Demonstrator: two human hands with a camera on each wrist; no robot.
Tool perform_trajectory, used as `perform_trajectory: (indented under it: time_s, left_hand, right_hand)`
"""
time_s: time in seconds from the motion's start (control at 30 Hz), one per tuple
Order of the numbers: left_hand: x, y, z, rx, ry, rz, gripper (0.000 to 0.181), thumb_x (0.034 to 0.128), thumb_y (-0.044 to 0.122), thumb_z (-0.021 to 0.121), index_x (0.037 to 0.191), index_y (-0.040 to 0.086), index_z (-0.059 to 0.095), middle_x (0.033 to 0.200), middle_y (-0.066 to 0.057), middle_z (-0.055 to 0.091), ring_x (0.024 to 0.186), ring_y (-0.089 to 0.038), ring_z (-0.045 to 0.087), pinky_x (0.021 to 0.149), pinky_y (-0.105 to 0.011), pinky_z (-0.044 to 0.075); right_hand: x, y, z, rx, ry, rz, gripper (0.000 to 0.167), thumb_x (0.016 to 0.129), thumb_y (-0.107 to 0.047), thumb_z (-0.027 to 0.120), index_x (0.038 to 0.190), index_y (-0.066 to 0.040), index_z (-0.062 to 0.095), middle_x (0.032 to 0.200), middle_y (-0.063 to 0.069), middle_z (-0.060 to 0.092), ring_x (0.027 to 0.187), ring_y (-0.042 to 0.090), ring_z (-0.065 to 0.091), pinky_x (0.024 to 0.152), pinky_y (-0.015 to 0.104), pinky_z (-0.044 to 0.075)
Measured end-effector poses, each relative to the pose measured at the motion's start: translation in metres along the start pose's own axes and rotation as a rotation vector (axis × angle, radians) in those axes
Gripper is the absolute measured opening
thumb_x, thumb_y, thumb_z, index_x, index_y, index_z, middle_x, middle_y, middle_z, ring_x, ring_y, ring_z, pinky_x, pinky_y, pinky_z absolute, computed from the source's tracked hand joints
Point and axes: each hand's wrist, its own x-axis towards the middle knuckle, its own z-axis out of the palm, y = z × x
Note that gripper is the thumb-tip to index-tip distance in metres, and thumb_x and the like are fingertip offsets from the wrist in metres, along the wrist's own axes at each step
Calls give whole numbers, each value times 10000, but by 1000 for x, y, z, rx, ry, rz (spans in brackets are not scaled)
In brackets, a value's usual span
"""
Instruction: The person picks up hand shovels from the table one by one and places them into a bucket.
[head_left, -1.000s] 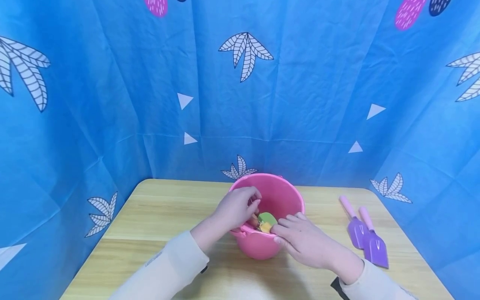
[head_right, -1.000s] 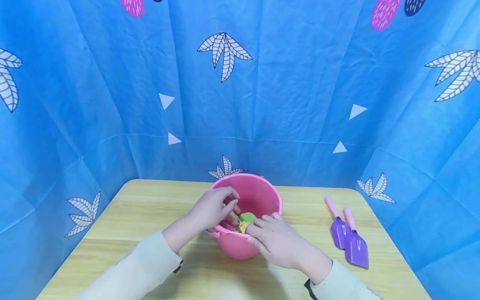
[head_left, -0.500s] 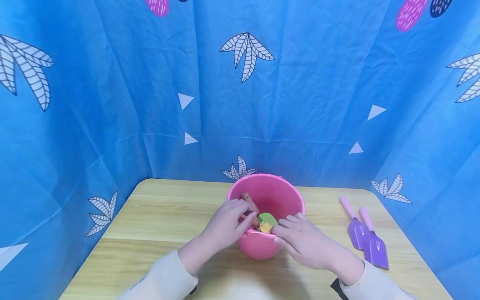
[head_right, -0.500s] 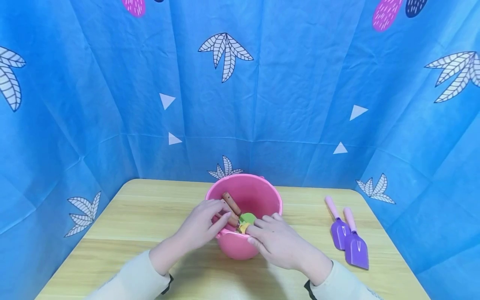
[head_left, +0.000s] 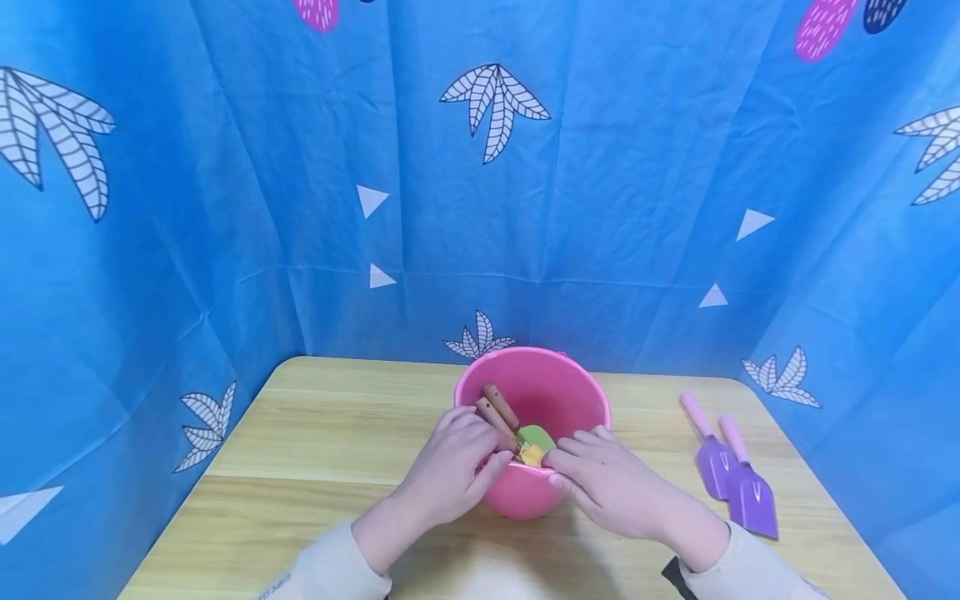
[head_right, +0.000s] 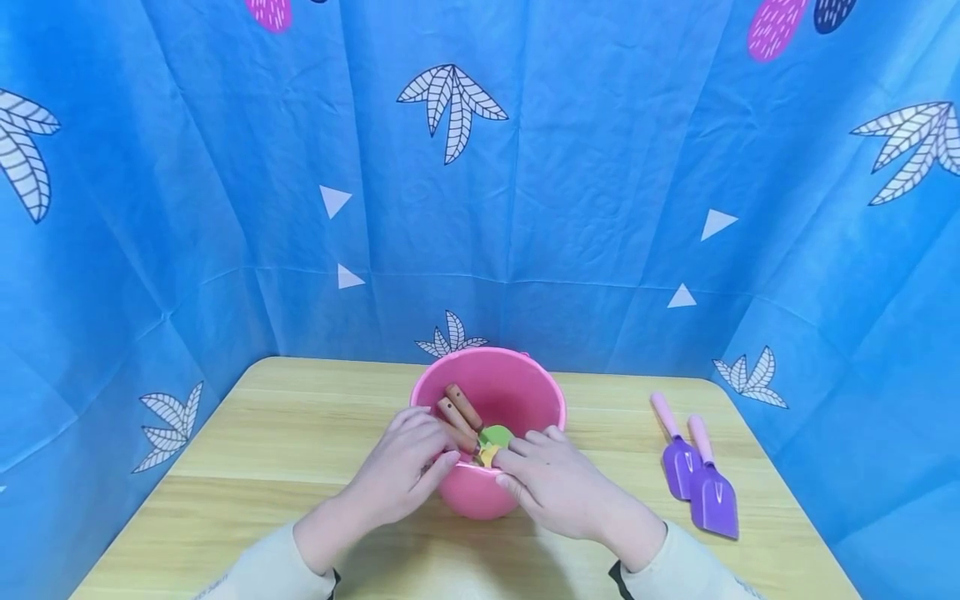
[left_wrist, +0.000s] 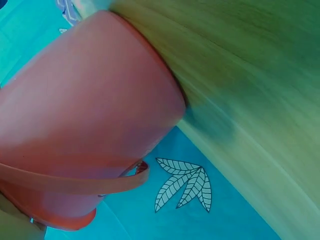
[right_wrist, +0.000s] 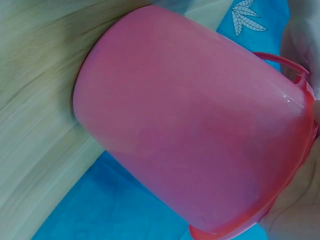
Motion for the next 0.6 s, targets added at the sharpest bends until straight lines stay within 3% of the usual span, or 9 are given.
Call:
perform_trajectory:
  time_s: [0.3, 0.6]
  left_hand:
    - [-1, 0, 0, 14, -18, -1, 171, 978, 311, 618, 1082, 206, 705, 1056, 60, 698, 1099, -145, 550, 1088, -462, 329]
    - [0, -1, 4, 105, -34, -1, 176, 973, 334, 612, 1070, 209, 690, 1038, 63, 689, 1070, -152, 562, 1061, -447, 348]
  right_hand:
    - [1, 0, -2, 42, -43, 44, 129, 1048, -344, 507, 1058, -291, 624, 929, -211, 539, 908, 34, 492, 857, 335, 396]
    - [2, 3, -8, 122, -110, 77, 134, 1046, -368, 511, 1035, -309, 631, 908, -241, 522, 880, 20, 476, 869, 351, 409]
